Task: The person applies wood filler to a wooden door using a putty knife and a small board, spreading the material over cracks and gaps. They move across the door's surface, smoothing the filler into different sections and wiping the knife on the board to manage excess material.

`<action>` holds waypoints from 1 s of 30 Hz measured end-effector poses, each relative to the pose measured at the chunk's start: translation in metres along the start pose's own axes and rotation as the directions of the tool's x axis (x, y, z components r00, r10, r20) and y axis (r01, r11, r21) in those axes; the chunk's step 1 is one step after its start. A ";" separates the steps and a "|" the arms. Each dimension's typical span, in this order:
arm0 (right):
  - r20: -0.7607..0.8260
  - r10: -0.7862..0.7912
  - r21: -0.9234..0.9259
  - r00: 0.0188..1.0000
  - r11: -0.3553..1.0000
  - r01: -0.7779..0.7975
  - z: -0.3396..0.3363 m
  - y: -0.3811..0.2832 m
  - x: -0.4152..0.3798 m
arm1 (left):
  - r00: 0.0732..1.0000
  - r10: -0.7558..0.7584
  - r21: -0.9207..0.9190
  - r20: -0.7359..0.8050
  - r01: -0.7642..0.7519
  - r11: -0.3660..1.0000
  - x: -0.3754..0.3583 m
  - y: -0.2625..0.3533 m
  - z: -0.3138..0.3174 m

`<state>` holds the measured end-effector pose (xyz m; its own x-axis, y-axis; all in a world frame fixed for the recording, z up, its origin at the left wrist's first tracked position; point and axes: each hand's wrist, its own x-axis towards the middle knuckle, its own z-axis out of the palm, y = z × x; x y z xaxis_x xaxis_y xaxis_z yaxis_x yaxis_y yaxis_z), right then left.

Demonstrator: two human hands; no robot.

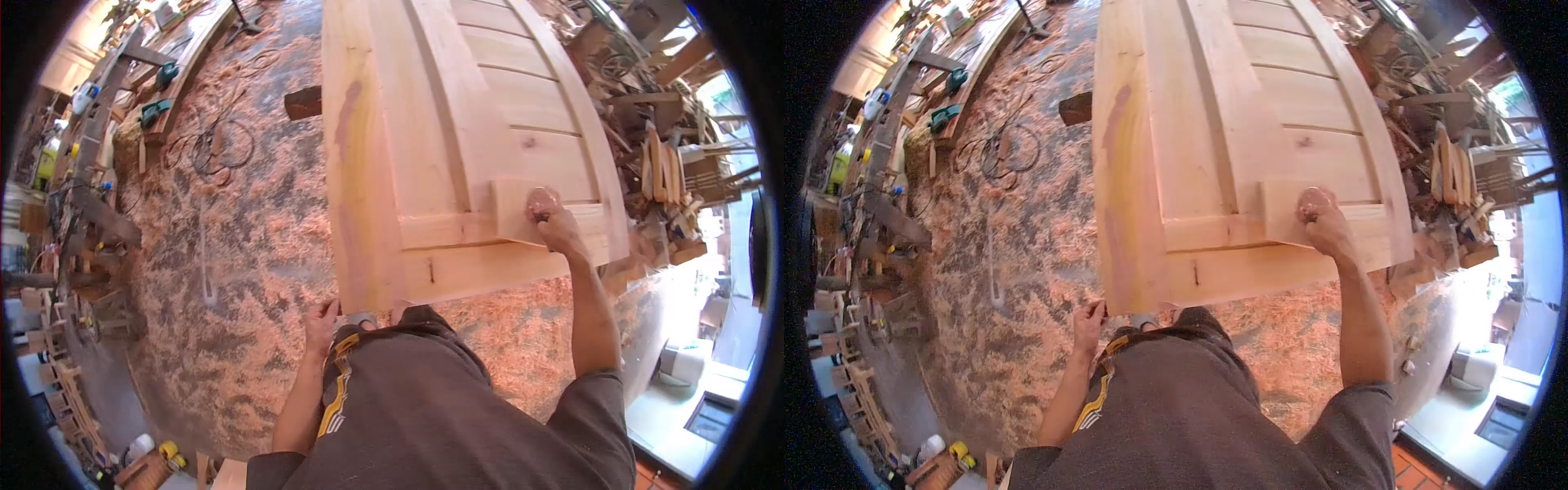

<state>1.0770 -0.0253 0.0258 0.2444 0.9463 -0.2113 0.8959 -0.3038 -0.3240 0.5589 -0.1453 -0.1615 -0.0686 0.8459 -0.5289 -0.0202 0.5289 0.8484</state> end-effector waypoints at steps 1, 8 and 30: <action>0.029 -0.034 -0.027 0.999 0.999 0.035 0.004 0.002 0.001 | 1.000 -0.021 -0.031 -0.002 0.021 0.999 0.000 -0.002 0.001; 0.353 -0.254 0.207 0.900 0.960 0.189 0.003 -0.080 -0.025 | 0.990 -0.137 -0.123 0.014 0.138 0.983 0.000 0.017 0.005; 0.353 -0.382 -0.112 0.854 0.889 0.444 0.116 -0.215 -0.050 | 0.864 -0.350 0.307 -0.362 0.465 0.830 0.037 -0.129 -0.217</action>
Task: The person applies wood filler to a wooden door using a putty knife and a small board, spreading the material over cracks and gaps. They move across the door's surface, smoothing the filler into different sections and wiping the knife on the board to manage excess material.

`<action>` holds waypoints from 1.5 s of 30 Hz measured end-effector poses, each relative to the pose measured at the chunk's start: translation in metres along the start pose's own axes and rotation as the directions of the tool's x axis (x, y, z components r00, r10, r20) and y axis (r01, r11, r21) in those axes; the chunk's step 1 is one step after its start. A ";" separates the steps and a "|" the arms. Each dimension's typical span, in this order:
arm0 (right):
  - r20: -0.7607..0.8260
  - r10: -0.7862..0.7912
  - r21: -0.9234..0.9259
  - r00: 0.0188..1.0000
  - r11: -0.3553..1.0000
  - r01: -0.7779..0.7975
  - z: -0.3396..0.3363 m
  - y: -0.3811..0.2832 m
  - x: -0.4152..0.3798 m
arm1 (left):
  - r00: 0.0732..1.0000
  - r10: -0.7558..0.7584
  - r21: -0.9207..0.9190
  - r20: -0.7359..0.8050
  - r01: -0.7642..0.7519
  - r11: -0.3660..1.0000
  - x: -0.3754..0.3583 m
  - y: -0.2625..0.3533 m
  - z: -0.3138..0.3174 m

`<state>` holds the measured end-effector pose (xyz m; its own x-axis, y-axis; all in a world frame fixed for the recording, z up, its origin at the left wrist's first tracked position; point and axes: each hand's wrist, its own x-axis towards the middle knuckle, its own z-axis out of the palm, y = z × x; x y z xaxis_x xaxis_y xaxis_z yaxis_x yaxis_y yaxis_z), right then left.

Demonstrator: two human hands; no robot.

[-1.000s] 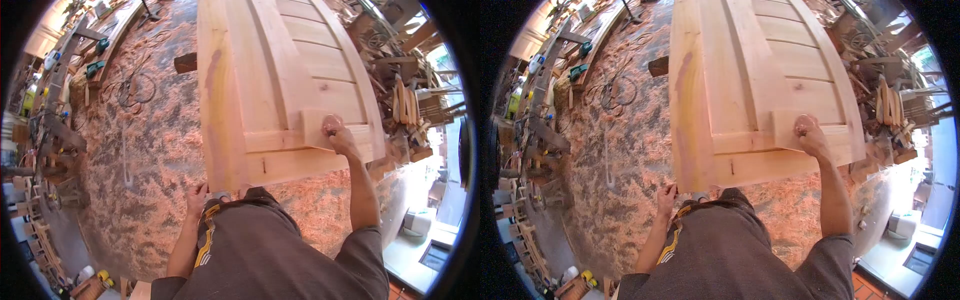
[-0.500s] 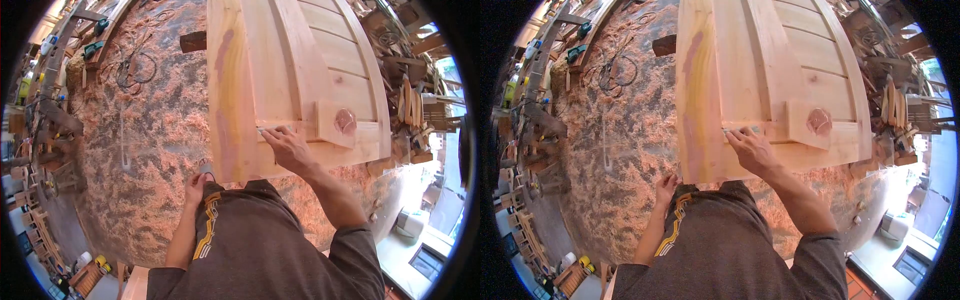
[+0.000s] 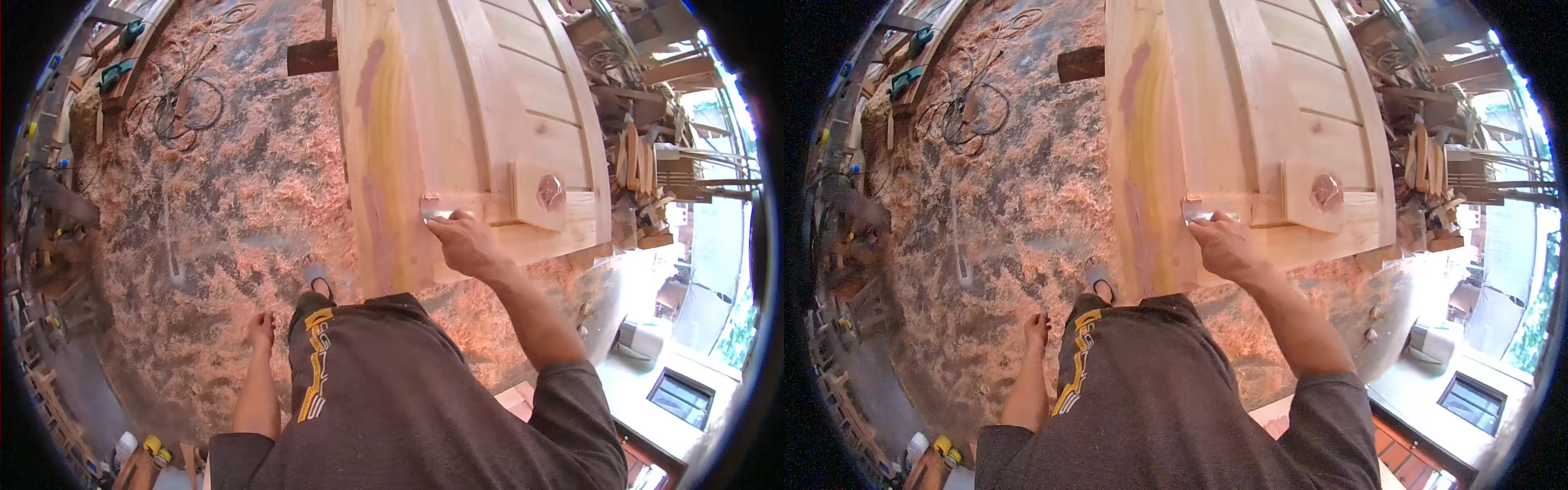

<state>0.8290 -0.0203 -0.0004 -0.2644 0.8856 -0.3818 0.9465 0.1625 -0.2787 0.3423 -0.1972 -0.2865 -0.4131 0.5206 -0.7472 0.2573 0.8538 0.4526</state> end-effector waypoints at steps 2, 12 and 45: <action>0.010 0.095 0.089 0.995 0.991 -0.096 -0.021 0.001 0.004 | 1.000 0.030 -0.023 0.010 -0.029 0.999 0.001 0.017 0.006; 0.022 0.356 0.254 0.934 0.902 -0.349 -0.024 -0.033 0.040 | 0.981 0.165 -0.164 0.103 -0.147 0.976 -0.002 0.041 0.036; 0.139 -0.145 -0.026 0.980 0.988 0.149 -0.009 -0.004 -0.004 | 0.963 0.259 -0.085 0.079 -0.252 0.964 0.011 0.012 0.058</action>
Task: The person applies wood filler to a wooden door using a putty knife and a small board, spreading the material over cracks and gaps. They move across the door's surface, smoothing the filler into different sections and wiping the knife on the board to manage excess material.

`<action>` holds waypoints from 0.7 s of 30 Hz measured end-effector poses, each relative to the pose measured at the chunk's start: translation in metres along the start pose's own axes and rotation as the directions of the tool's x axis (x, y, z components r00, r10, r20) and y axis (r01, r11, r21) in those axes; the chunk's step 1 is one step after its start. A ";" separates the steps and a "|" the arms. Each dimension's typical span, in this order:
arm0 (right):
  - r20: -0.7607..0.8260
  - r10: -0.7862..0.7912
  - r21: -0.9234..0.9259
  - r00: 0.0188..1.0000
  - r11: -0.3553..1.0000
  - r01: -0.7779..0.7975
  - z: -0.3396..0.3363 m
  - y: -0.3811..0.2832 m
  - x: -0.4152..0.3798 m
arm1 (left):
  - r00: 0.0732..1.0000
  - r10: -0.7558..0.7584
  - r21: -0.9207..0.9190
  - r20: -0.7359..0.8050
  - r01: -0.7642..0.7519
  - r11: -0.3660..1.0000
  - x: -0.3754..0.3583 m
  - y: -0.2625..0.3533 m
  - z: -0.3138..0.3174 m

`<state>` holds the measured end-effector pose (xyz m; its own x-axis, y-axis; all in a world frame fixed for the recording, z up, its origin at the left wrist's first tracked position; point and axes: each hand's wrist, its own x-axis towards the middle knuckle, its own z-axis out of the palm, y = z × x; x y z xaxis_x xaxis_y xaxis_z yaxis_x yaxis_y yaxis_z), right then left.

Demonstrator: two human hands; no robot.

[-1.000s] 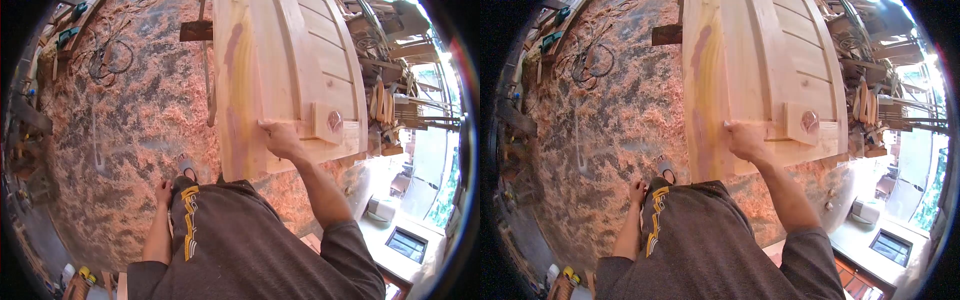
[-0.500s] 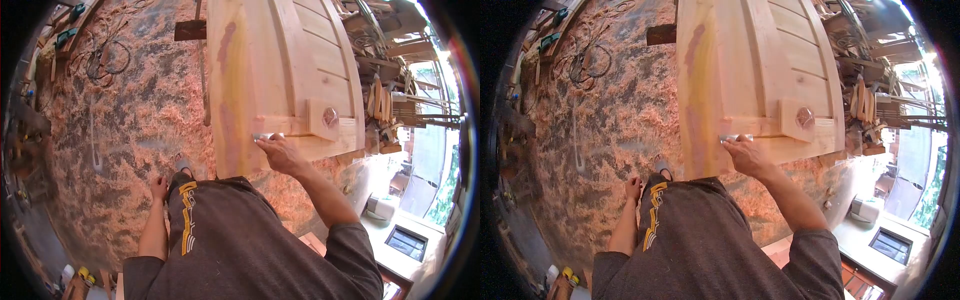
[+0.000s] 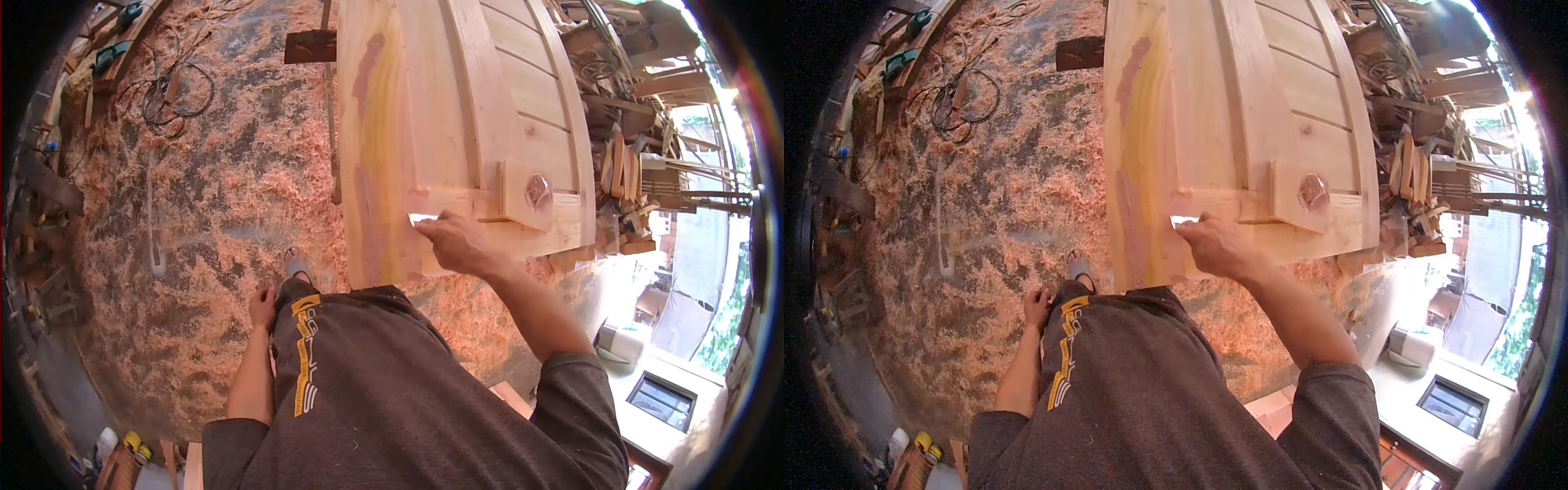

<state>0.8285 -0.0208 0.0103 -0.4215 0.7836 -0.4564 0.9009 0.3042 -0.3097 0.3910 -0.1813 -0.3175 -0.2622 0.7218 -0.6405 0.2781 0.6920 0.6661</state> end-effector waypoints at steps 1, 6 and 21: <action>-0.022 -0.044 -0.025 0.999 0.999 0.043 0.009 0.002 -0.006 | 1.000 -0.026 0.016 0.002 0.026 1.000 -0.002 0.000 -0.002; -0.022 0.027 0.053 0.999 0.998 -0.026 0.007 0.008 -0.015 | 0.998 -0.061 0.039 -0.029 0.062 0.997 0.001 0.004 -0.001; 0.041 0.291 0.172 0.956 0.940 -0.294 0.000 -0.019 -0.009 | 0.999 0.024 0.038 -0.024 -0.023 0.999 0.008 0.006 0.004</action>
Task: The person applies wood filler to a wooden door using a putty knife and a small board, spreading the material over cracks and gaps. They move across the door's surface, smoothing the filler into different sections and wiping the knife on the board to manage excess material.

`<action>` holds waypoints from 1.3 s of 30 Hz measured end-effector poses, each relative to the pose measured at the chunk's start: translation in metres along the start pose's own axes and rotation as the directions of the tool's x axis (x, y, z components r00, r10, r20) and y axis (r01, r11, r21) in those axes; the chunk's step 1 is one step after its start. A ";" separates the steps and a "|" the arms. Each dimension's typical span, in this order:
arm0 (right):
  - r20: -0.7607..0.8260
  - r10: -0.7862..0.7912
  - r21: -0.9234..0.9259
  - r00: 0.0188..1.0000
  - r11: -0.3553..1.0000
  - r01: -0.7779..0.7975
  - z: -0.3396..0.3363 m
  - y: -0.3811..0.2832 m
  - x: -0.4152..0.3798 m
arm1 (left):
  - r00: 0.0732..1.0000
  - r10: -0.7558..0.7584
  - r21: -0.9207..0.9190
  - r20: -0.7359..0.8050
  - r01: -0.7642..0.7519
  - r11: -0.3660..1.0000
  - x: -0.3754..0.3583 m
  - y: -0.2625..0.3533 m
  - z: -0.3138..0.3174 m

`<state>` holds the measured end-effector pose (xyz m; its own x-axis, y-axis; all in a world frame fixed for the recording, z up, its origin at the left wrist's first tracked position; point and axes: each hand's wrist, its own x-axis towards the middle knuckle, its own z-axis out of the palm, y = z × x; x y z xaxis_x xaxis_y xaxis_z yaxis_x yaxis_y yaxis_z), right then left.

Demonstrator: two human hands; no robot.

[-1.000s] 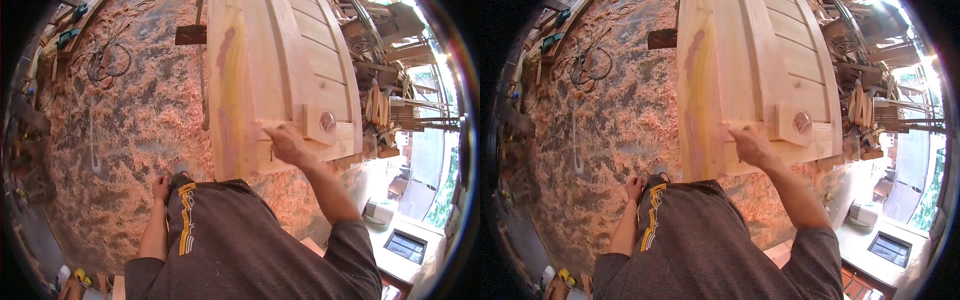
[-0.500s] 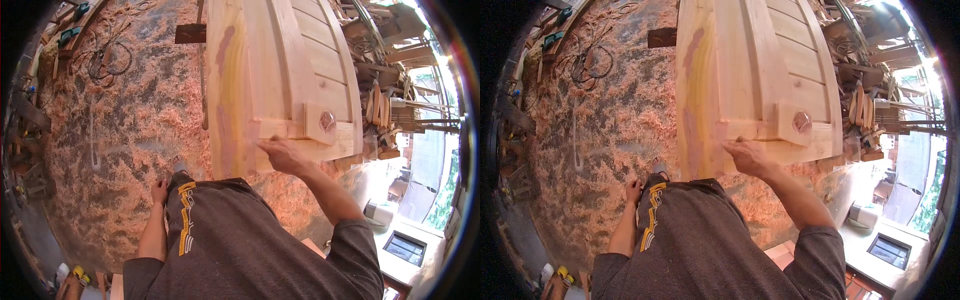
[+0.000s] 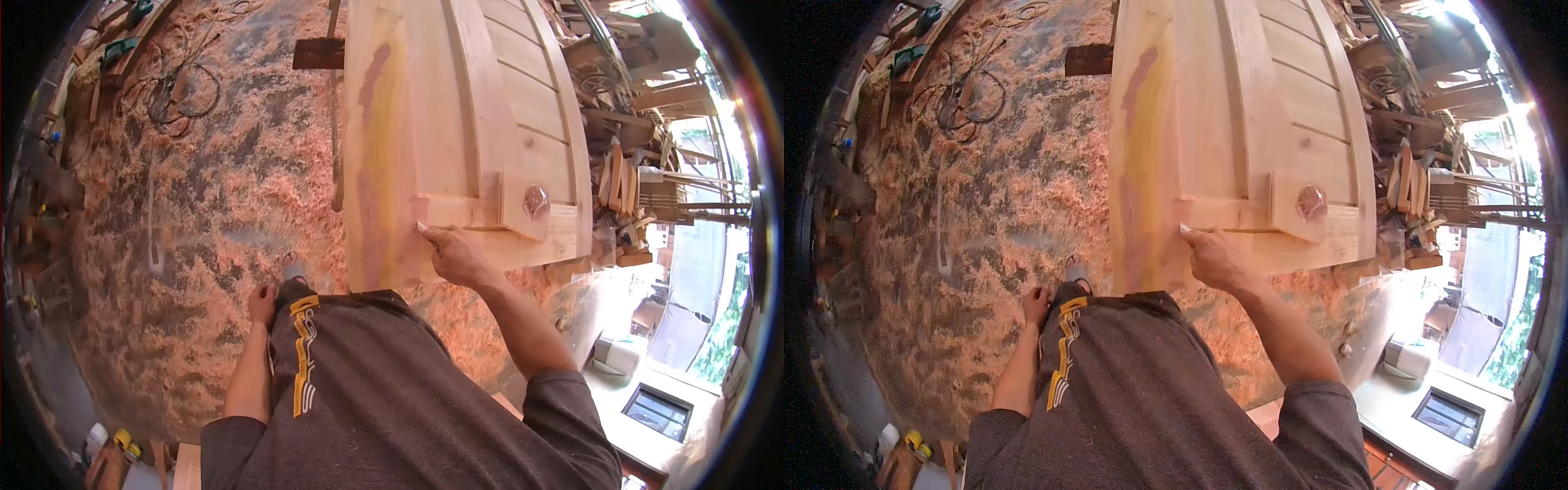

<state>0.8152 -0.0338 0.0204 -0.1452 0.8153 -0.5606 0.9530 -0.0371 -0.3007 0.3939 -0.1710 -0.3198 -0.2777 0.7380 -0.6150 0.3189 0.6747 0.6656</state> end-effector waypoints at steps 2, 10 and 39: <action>0.104 -0.017 -0.140 0.994 0.990 0.031 0.003 -0.004 -0.006 | 1.000 0.018 0.033 0.003 -0.018 0.999 0.000 -0.005 -0.001; -0.112 -0.295 -0.189 0.949 0.944 0.271 0.027 0.021 -0.012 | 1.000 0.000 -0.024 -0.020 0.000 1.000 -0.006 -0.012 -0.005; -0.190 -0.199 -0.176 0.962 0.970 0.166 0.002 0.007 0.022 | 0.991 -0.115 -0.009 -0.062 0.115 0.993 -0.024 -0.007 -0.027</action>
<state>0.8177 -0.0177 0.0046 -0.2788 0.9008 -0.3329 0.9473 0.2010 -0.2495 0.3734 -0.1930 -0.2984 -0.3684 0.6548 -0.6599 0.2768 0.7549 0.5946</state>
